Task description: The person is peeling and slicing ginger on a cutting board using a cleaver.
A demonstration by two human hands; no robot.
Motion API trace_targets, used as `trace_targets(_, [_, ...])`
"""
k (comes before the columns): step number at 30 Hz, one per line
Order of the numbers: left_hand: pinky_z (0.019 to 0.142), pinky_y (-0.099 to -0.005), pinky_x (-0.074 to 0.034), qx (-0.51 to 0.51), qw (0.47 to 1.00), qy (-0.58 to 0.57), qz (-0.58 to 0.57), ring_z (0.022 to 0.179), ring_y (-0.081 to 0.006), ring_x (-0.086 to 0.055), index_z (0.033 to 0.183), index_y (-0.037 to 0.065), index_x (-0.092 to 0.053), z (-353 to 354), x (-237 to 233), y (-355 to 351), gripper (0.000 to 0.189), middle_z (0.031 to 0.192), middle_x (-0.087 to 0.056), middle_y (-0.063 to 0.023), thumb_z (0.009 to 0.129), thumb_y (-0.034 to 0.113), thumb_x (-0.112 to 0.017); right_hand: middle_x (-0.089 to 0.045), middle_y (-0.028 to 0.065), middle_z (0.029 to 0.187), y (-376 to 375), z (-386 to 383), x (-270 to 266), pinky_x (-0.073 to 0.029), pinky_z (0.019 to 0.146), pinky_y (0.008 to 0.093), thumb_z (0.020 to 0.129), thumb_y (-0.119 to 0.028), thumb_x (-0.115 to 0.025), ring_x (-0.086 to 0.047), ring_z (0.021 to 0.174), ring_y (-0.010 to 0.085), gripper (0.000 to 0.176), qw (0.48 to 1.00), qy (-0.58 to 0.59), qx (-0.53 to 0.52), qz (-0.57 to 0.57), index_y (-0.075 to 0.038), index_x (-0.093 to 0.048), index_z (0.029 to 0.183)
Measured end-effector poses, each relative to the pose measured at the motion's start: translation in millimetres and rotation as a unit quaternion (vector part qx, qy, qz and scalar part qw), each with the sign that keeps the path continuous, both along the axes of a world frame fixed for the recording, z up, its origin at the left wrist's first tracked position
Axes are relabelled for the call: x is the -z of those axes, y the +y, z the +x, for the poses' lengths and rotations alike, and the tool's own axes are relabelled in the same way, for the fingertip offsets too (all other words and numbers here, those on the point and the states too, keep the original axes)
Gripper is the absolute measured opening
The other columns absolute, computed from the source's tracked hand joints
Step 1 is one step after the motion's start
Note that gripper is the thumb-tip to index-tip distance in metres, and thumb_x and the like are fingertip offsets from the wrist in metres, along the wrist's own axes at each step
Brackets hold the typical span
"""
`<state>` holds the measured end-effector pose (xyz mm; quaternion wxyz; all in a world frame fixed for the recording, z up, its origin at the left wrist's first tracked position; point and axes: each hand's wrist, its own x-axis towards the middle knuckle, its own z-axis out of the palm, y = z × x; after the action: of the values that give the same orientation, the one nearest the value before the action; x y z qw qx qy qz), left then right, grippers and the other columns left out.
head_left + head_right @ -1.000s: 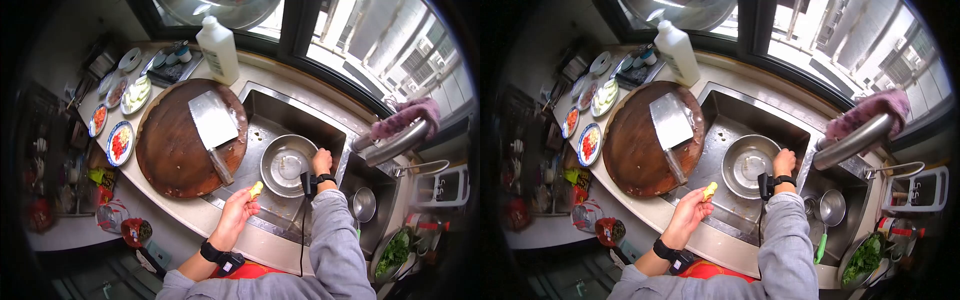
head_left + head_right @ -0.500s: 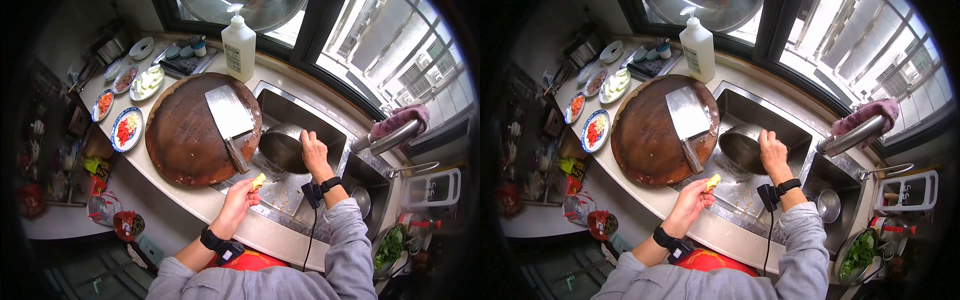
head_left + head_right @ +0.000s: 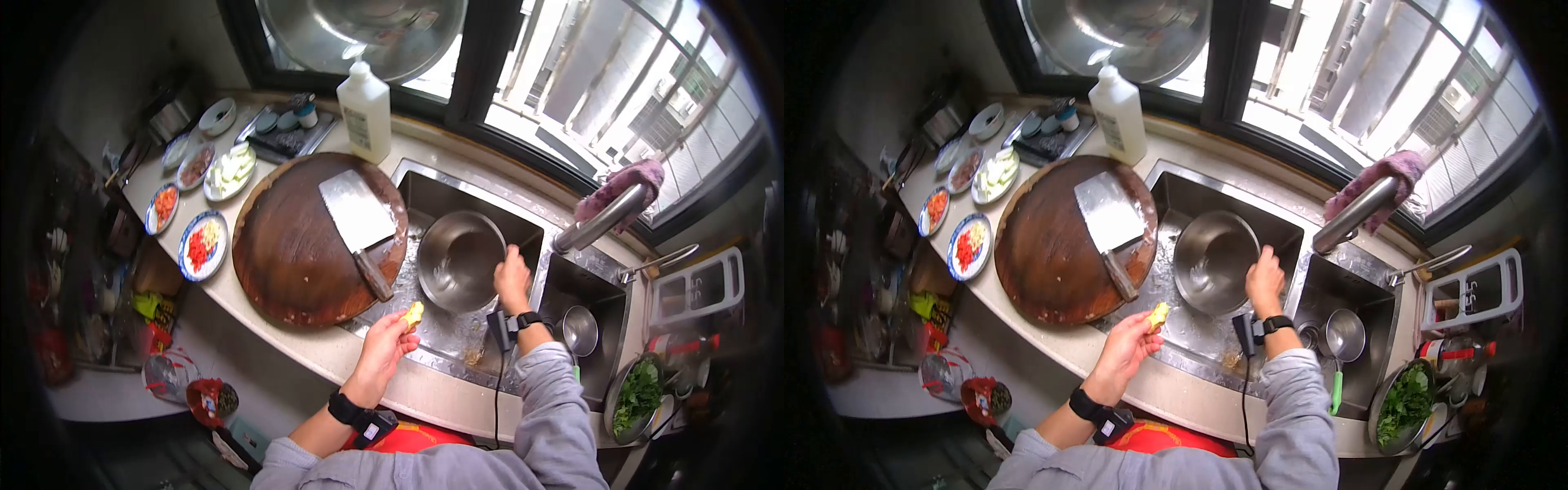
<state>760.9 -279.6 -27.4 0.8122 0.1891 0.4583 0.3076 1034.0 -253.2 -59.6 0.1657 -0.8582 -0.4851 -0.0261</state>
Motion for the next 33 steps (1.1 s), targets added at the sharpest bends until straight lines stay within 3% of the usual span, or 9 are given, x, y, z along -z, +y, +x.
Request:
trace_targets(7, [0.057,-0.0249,-0.050,0.004,1.000,0.001,0.003,0.065,-0.0166,-0.058,0.108,-0.001,-0.047,8.5,8.0,3.6,0.027,0.088,-0.057,-0.0101,0.083,0.004,-0.052,-0.056,0.0262,0.096,-27.2,-15.1,29.4,-0.043,0.078,0.0488,0.078,-0.021,-0.055,-0.055,0.090,0.0416,0.043,0.970,0.209,0.068,-0.102,0.003,-0.040,0.111])
trace_targets(12, [0.058,-0.0257,-0.051,0.024,1.000,-0.017,-0.010,0.067,-0.0184,-0.058,0.105,-0.001,-0.044,34.4,4.1,6.3,0.023,0.089,-0.057,-0.0121,0.083,0.002,-0.049,-0.060,0.0146,0.089,-36.9,31.0,-5.4,-0.045,0.073,0.0428,0.083,-0.025,-0.048,-0.057,0.086,0.0332,0.022,0.978,0.168,0.096,0.082,-0.005,-0.058,0.084])
trace_targets(14, [0.060,-0.0269,-0.052,0.036,0.999,-0.019,-0.001,0.069,-0.0203,-0.059,0.104,-0.002,-0.044,51.7,-1.3,9.2,0.021,0.089,-0.057,-0.0136,0.084,0.002,-0.048,-0.061,0.0157,0.080,-47.0,91.6,-20.0,-0.045,0.066,0.0390,0.083,-0.018,-0.049,-0.059,0.075,0.0308,0.019,0.940,0.127,0.100,0.299,-0.003,-0.060,0.086])
trace_targets(19, [0.061,-0.0292,-0.053,0.066,0.998,-0.007,0.014,0.070,-0.0221,-0.061,0.106,-0.001,-0.041,81.4,-1.8,9.0,0.024,0.091,-0.057,-0.0171,0.084,0.004,-0.049,-0.058,0.0201,0.099,-35.5,187.4,-19.0,-0.042,0.079,0.0414,0.085,-0.021,-0.046,-0.055,0.090,0.0361,0.030,0.959,0.076,0.114,0.249,-0.001,-0.056,0.105])
trace_targets(23, [0.063,-0.0308,-0.054,0.059,0.997,0.030,0.026,0.069,-0.0227,-0.061,0.118,0.001,-0.032,94.2,-7.8,9.2,0.038,0.094,-0.055,-0.0190,0.084,0.000,-0.046,-0.058,0.0212,0.076,-9.6,207.5,-41.4,-0.042,0.063,0.0472,0.075,-0.032,-0.047,-0.055,0.076,0.0394,0.028,0.979,0.107,0.149,0.093,-0.010,-0.064,0.078])
trace_targets(26, [0.063,-0.0321,-0.054,0.055,0.998,0.007,0.023,0.070,-0.0249,-0.061,0.133,0.010,-0.019,100.5,-10.8,13.7,0.058,0.095,-0.054,-0.0195,0.082,-0.004,-0.044,-0.061,0.0193,0.083,-3.1,219.3,-30.9,-0.044,0.069,0.0463,0.077,-0.036,-0.049,-0.057,0.082,0.0387,0.030,0.974,0.095,0.189,0.082,-0.010,-0.063,0.083])
trace_targets(29, [0.063,-0.0328,-0.054,0.064,0.998,-0.019,0.007,0.070,-0.0255,-0.060,0.135,0.013,-0.017,109.4,-1.1,19.4,0.061,0.095,-0.055,-0.0183,0.082,-0.003,-0.043,-0.061,0.0206,0.088,-9.5,227.1,-20.0,-0.044,0.073,0.0450,0.075,-0.027,-0.055,-0.057,0.085,0.0380,0.026,0.957,0.165,0.225,0.082,-0.005,-0.062,0.088])
trace_targets(32, [0.060,-0.0328,-0.053,0.084,0.996,-0.021,-0.021,0.069,-0.0252,-0.059,0.136,0.016,-0.016,131.2,12.9,30.2,0.062,0.093,-0.055,-0.0167,0.083,-0.002,-0.041,-0.058,0.0209,0.092,-27.3,211.2,-0.4,-0.043,0.075,0.0423,0.074,-0.017,-0.056,-0.055,0.088,0.0357,0.023,0.943,0.087,0.181,0.265,0.000,-0.056,0.090])
trace_targets(33, [0.058,-0.0322,-0.054,0.095,0.995,-0.006,-0.024,0.067,-0.0247,-0.059,0.137,0.017,-0.016,148.0,11.6,30.9,0.062,0.092,-0.055,-0.0157,0.083,-0.002,-0.040,-0.058,0.0190,0.086,-46.2,172.4,-27.6,-0.043,0.075,0.0413,0.075,-0.013,-0.053,-0.056,0.085,0.0344,0.017,0.932,0.194,0.134,0.274,-0.001,-0.056,0.086])
